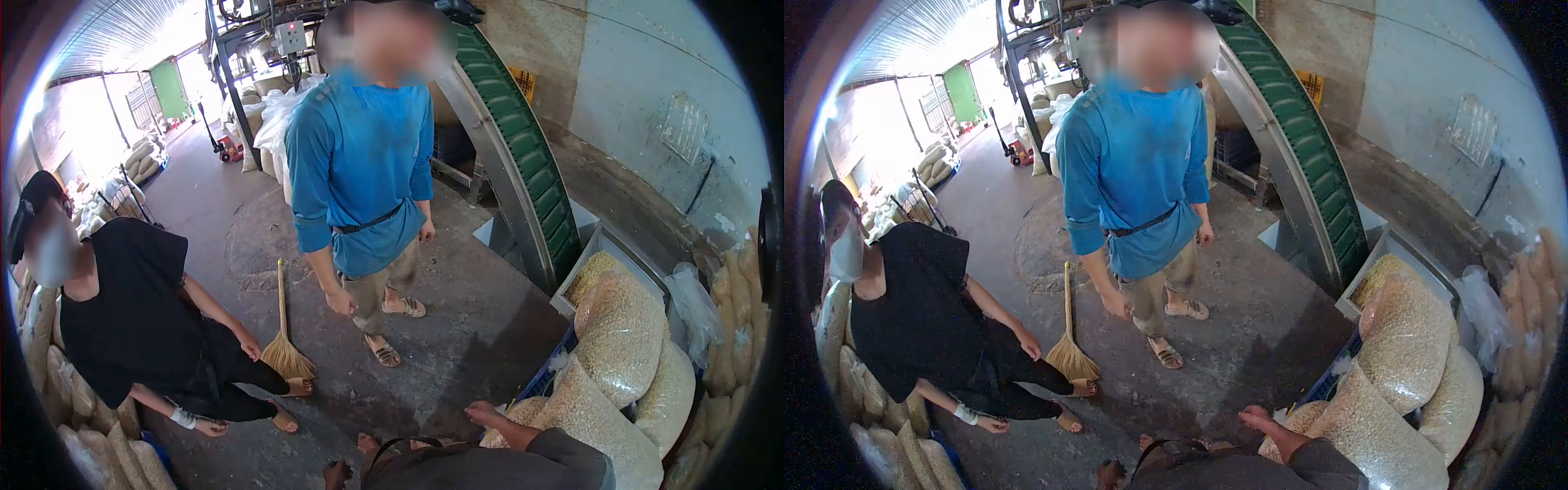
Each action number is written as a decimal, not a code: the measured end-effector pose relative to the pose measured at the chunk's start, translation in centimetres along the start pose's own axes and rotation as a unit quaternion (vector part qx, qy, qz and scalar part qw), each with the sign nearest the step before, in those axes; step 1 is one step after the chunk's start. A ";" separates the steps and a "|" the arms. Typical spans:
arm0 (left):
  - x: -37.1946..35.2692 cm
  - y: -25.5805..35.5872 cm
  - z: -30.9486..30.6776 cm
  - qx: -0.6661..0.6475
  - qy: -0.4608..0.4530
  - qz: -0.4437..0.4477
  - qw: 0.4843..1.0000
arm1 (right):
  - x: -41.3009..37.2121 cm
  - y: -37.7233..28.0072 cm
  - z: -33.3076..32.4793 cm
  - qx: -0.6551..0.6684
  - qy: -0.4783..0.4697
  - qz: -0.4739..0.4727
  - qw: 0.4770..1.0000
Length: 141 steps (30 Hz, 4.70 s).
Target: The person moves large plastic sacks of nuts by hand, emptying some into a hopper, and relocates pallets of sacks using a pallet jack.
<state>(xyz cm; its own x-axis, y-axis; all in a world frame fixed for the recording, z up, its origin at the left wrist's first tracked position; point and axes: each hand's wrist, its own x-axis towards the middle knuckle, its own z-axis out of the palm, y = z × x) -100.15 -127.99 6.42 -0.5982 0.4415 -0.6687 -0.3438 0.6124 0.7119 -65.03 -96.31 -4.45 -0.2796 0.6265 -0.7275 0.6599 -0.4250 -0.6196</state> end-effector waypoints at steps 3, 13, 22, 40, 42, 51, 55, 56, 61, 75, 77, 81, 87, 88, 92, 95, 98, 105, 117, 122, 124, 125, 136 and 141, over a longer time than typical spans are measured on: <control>1.4 -1.3 -0.1 0.022 0.014 -0.035 0.999 | 0.1 -0.6 0.1 -0.027 -0.029 -0.043 0.998; 3.5 -5.3 -0.7 -0.053 0.026 -0.069 0.996 | 0.7 -3.0 1.2 -0.016 -0.051 -0.031 0.998; 3.9 -7.7 -0.5 -0.089 0.065 -0.111 0.988 | 2.0 -2.8 1.6 -0.062 -0.049 -0.047 0.996; 2.9 -7.1 0.2 -0.089 0.063 -0.127 0.986 | 0.3 -4.6 1.0 -0.101 -0.079 -0.043 0.991; 2.9 -7.6 0.6 -0.096 0.071 -0.116 0.986 | 1.1 -3.8 1.1 -0.093 -0.087 -0.058 0.990; 3.3 -8.5 0.9 -0.146 0.059 -0.062 0.986 | 0.7 -3.9 0.5 -0.104 -0.086 -0.018 0.991; 3.7 -8.8 0.7 -0.167 0.051 -0.063 0.983 | 0.5 -4.1 0.8 -0.095 -0.076 -0.018 0.992; 3.6 -8.6 0.7 -0.166 0.052 -0.063 0.983 | 0.2 -4.3 0.8 -0.097 -0.071 -0.015 0.993; 4.4 -9.1 0.3 -0.105 0.058 -0.060 0.991 | -0.9 -4.6 1.0 -0.078 -0.058 0.001 0.995; 3.6 -10.5 -0.4 -0.139 0.059 -0.082 0.985 | -0.3 -4.6 1.7 -0.056 -0.071 -0.019 0.996; 3.6 -10.8 -0.6 -0.156 0.057 -0.074 0.983 | 0.2 -4.9 1.8 -0.066 -0.081 -0.021 0.994; 0.2 -7.1 -0.4 -0.111 0.092 -0.128 0.981 | 1.0 -5.1 2.2 -0.081 -0.091 -0.011 0.992; 0.0 -8.7 -0.1 -0.084 0.112 -0.150 0.979 | 2.2 -3.3 2.9 -0.076 -0.125 -0.021 0.989; 0.5 -9.6 -0.3 -0.108 0.107 -0.157 0.976 | 2.2 -3.1 3.1 -0.075 -0.121 -0.032 0.989; 1.4 -11.7 -0.5 -0.139 0.086 -0.102 0.981 | 1.5 -3.8 3.4 -0.116 -0.087 -0.051 0.988; 0.3 -8.6 -0.4 -0.121 0.078 -0.101 0.984 | 2.7 -2.6 3.3 -0.103 -0.086 -0.030 0.991; 1.2 -8.3 -0.3 -0.022 0.081 -0.143 0.986 | 1.8 -3.1 2.9 -0.098 -0.075 -0.048 0.991; 2.9 -10.9 0.1 -0.099 0.076 -0.072 0.989 | 1.9 -2.4 2.8 -0.114 -0.079 -0.038 0.990; 2.3 -11.7 -0.5 -0.063 0.068 -0.086 0.992 | 3.3 -3.7 3.7 -0.148 -0.084 -0.070 0.983; 1.9 -12.1 -0.3 -0.136 0.063 -0.092 0.984 | 2.4 -5.0 4.1 -0.116 -0.094 -0.037 0.988; 2.0 -11.9 -0.2 -0.163 0.074 -0.089 0.980 | 2.0 -5.6 4.0 -0.126 -0.095 -0.048 0.986; 2.0 -11.8 -0.2 -0.163 0.075 -0.089 0.980 | 2.1 -5.6 3.9 -0.136 -0.095 -0.058 0.984; 3.1 -10.7 0.5 -0.096 0.084 -0.082 0.988 | 1.1 -5.8 2.6 -0.119 -0.094 -0.034 0.988; 3.0 -10.2 0.9 -0.137 0.078 -0.097 0.983 | 2.3 -4.8 2.4 -0.131 -0.089 -0.056 0.986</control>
<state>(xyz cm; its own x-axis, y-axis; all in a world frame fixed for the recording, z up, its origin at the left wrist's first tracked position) -97.77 -132.30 -3.01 -0.5980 0.2144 -0.7723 -0.6320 0.4665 0.6189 -70.48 -94.38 -3.84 -0.4641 0.5251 -0.7133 0.7685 -0.1618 -0.6191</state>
